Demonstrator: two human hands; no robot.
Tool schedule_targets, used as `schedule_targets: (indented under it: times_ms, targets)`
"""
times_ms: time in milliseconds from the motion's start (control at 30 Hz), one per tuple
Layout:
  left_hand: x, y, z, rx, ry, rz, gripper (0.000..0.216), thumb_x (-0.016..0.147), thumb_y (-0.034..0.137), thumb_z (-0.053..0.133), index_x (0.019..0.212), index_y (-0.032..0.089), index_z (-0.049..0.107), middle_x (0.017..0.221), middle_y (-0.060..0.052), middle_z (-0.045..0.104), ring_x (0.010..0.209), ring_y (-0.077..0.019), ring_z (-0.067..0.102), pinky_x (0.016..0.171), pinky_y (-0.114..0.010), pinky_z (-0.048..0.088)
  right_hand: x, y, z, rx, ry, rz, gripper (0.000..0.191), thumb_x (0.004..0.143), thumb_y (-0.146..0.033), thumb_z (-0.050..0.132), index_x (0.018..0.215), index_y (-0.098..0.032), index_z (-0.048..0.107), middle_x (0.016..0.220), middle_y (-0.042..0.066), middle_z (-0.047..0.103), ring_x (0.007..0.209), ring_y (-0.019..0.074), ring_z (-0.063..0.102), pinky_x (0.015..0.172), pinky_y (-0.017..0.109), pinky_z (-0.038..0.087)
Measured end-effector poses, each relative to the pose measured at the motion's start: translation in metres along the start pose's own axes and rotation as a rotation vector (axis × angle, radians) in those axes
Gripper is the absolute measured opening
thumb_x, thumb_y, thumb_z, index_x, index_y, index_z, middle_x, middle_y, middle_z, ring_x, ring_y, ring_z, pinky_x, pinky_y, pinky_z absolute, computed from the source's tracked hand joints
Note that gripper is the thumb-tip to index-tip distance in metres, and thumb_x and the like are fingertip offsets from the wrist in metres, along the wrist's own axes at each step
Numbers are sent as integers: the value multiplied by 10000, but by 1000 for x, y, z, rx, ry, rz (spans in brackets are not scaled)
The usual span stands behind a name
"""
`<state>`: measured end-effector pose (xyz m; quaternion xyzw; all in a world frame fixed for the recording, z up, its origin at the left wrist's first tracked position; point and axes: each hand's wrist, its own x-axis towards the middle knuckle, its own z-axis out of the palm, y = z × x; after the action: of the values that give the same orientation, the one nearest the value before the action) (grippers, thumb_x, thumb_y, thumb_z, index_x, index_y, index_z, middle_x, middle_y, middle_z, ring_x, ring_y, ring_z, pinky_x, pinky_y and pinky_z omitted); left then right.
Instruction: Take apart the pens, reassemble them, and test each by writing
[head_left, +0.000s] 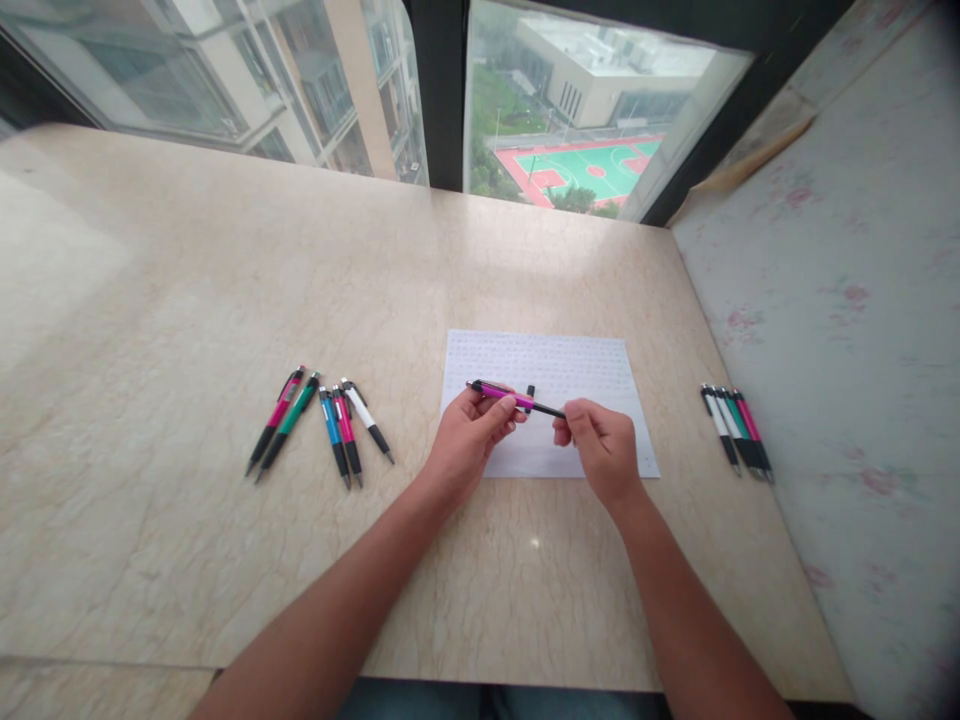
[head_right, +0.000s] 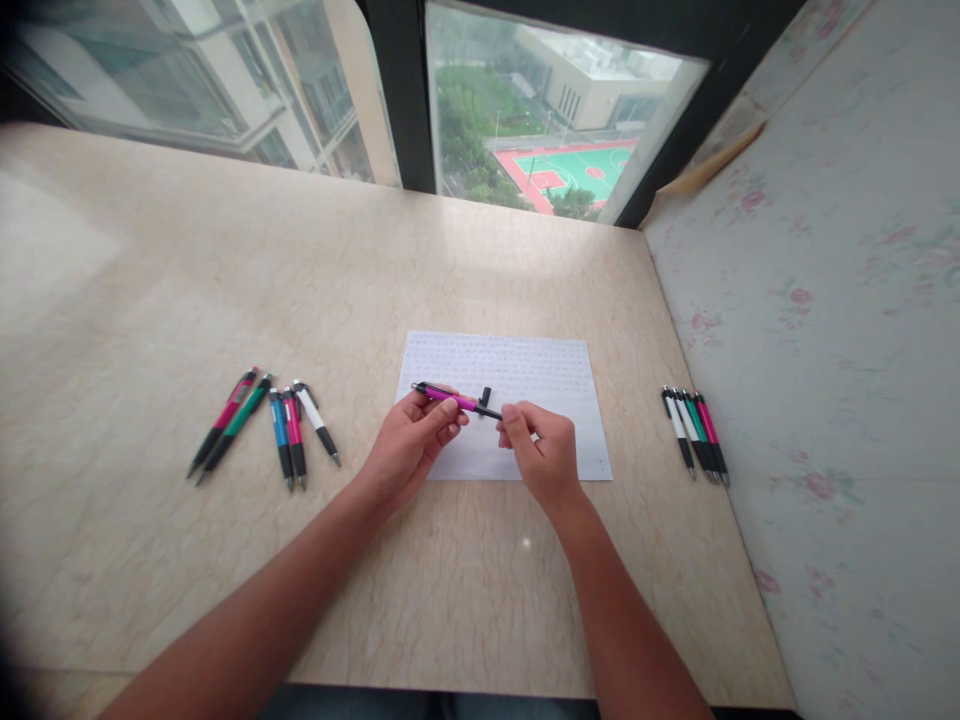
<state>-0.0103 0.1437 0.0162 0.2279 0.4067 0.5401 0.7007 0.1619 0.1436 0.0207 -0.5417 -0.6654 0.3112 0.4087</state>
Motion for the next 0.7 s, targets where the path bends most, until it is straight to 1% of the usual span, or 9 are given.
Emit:
schedule_targets:
  times_ms: [67,100,200,267,400,533,600,667,700]
  targets:
    - [0,0,0,8,12,2,261,737,301,779,904,156,641,896,-61,721,724,-114,630,681,-246,450,0,0,0,-72,22,-66,304,923,-399,537,709,-196,612,632,12,637,575,140,571,556,260,440]
    - [0,0,1,14,12,5,257,739,301,776,901,155,641,890,-61,721,722,-115,628,679,-247,448,0,0,0,-110,32,-89,282,913,-390,554,714,-198,609,638,10,634,578,139,565,564,263,436]
    - [0,0,1,41,-12,31,240,749,304,766,897,158,645,904,-70,724,731,-123,629,677,-250,444,0,-1,0,-149,44,-79,370,941,-389,510,629,-198,569,543,-10,575,502,120,517,538,259,401]
    - [-1,0,0,68,-31,55,229,756,302,760,899,163,649,925,-73,726,749,-128,633,691,-254,448,0,-1,1,-86,23,-6,448,959,-418,474,575,-196,540,482,-20,537,447,107,481,500,249,377]
    - [-1,1,-2,105,-71,77,218,773,299,749,916,170,647,968,-78,727,797,-137,639,735,-266,459,0,-1,2,164,-73,213,553,951,-516,458,503,-193,492,406,-26,475,386,95,418,425,232,333]
    - [-2,2,-2,108,-93,79,235,767,307,755,926,176,641,985,-84,728,812,-145,640,767,-288,466,1,4,2,330,-155,346,579,912,-581,494,483,-192,478,367,-29,449,358,91,386,400,230,310]
    - [-1,3,-2,108,-82,87,241,759,314,761,919,177,645,979,-82,727,807,-143,635,767,-289,464,2,7,1,383,-144,378,571,905,-610,481,520,-189,510,377,-23,468,354,96,399,389,231,306]
    - [-1,4,-1,91,-38,97,242,752,320,766,907,175,650,948,-72,724,782,-135,627,746,-278,462,3,10,-1,426,-102,357,598,935,-635,366,610,-180,577,450,11,553,395,120,480,399,240,342]
    - [0,5,-1,73,-5,100,241,749,320,768,901,174,651,922,-62,720,766,-128,622,731,-268,459,4,12,-2,417,-68,324,607,953,-626,311,683,-174,613,520,36,609,444,137,535,419,249,375]
